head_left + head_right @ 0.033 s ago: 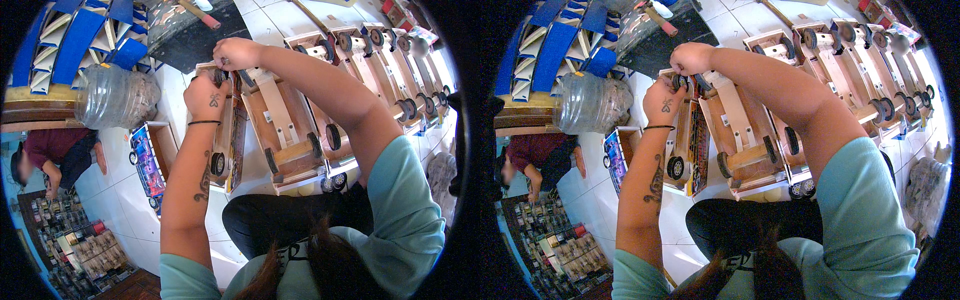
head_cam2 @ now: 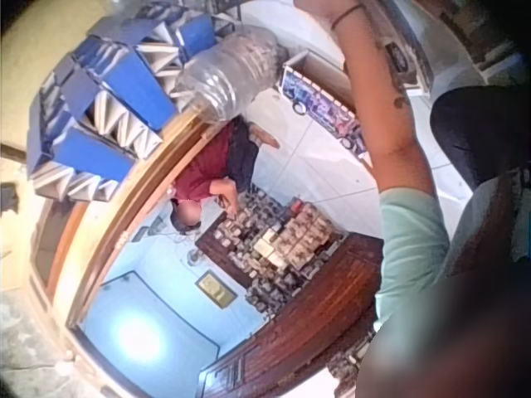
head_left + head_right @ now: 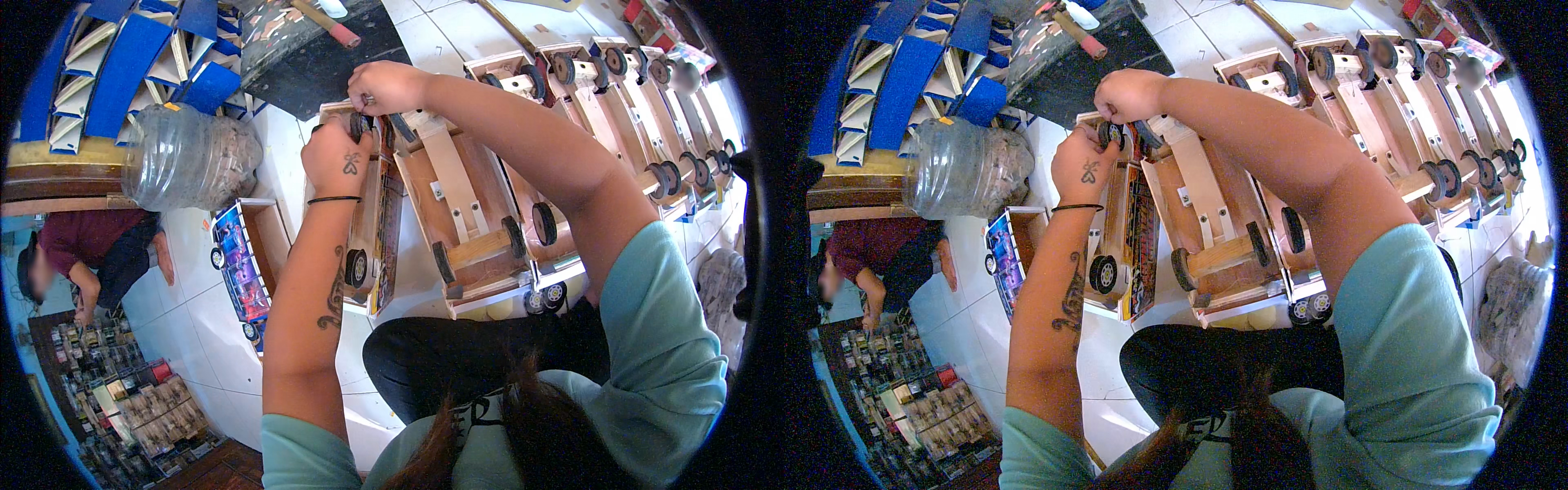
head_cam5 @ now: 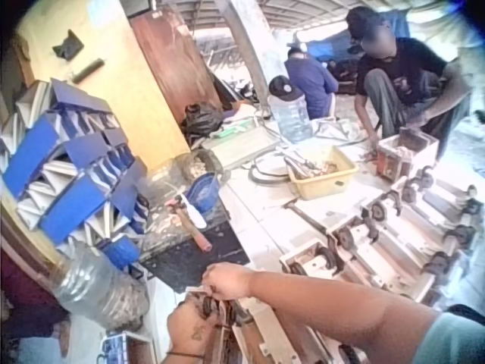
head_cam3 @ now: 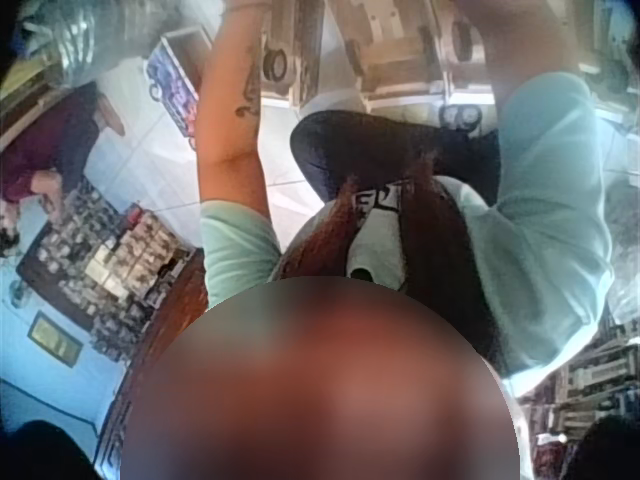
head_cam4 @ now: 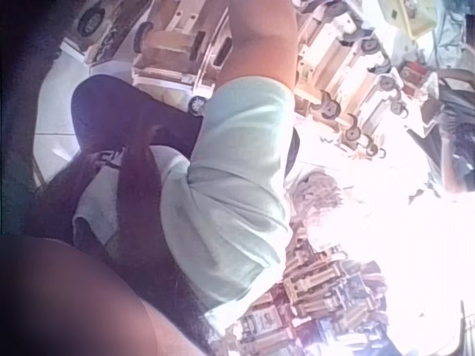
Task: The person sits on the floor and assembles toy trucks by attaching wheels to the wooden chassis. They handle multiple toy trucks and wheels, placing the wheels onto the axles and then setting the assembled trucks into their packaging boxes.
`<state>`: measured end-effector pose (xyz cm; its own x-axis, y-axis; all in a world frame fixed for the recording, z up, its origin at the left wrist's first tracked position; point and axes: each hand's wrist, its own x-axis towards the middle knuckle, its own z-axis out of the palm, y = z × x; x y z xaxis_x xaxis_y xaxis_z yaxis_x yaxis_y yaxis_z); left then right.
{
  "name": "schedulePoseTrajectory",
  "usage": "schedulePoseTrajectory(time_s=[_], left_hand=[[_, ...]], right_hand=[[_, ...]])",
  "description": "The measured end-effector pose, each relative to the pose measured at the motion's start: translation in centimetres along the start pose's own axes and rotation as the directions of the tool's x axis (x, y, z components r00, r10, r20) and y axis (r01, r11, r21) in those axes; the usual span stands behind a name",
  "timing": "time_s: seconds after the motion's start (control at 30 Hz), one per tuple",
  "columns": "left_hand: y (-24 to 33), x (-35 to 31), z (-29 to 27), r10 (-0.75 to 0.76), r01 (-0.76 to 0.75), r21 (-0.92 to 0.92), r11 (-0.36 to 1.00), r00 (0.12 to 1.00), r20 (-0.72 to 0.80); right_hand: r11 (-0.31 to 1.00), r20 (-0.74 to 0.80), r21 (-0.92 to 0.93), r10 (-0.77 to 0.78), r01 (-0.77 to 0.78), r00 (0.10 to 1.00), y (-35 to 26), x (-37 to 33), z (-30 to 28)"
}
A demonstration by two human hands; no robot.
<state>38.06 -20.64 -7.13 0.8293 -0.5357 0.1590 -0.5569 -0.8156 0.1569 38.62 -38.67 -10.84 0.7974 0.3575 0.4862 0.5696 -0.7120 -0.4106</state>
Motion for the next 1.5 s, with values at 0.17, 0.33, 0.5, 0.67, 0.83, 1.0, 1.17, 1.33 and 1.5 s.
schedulePoseTrajectory(time_s=[0.17,0.33,0.5,0.67,0.83,1.0,1.17,1.33,1.5], left_hand=[[-0.1,0.2,0.5,0.021,-0.021,-0.021,1.000,1.000,-0.016],[0.4,0.8,-0.4,-0.010,0.009,0.016,1.000,0.997,0.077],[1.7,2.9,-0.7,-0.051,0.007,0.203,0.979,0.975,0.215],[1.2,5.0,-1.4,-0.115,0.055,0.160,0.986,0.911,0.395],[1.5,4.6,-0.1,-0.106,0.042,0.220,0.975,0.952,0.287],[1.1,3.0,0.4,0.024,-0.047,0.193,0.980,0.993,0.118],[0.8,1.0,-0.5,0.063,-0.090,0.167,0.982,0.985,0.159],[0.5,0.7,0.1,0.067,-0.079,0.079,0.994,0.988,0.138],[-4.5,0.7,-1.4,-0.015,0.072,-0.269,0.960,0.978,0.209]], right_hand=[[0.999,-0.040,-0.021,0.028,-0.029,0.999,0.4,0.1,-0.4],[0.990,-0.028,0.021,0.143,-0.143,0.989,-0.2,0.7,-1.2],[0.994,-0.116,-0.064,0.082,-0.090,0.990,-3.0,-2.3,-3.9],[0.990,-0.076,-0.041,0.129,-0.132,0.989,-9.0,-11.3,-9.8],[0.919,-0.045,0.015,0.394,-0.394,0.918,-18.5,-21.6,-14.6],[0.743,-0.151,0.136,0.669,-0.655,0.728,-26.3,-28.9,-14.6],[0.645,-0.290,0.247,0.762,-0.724,0.579,-26.6,-31.9,-11.6],[0.712,-0.234,0.285,0.701,-0.642,0.674,-25.5,-32.5,-10.2],[0.677,-0.266,0.323,0.736,-0.661,0.623,-25.2,-33.3,-10.1]])
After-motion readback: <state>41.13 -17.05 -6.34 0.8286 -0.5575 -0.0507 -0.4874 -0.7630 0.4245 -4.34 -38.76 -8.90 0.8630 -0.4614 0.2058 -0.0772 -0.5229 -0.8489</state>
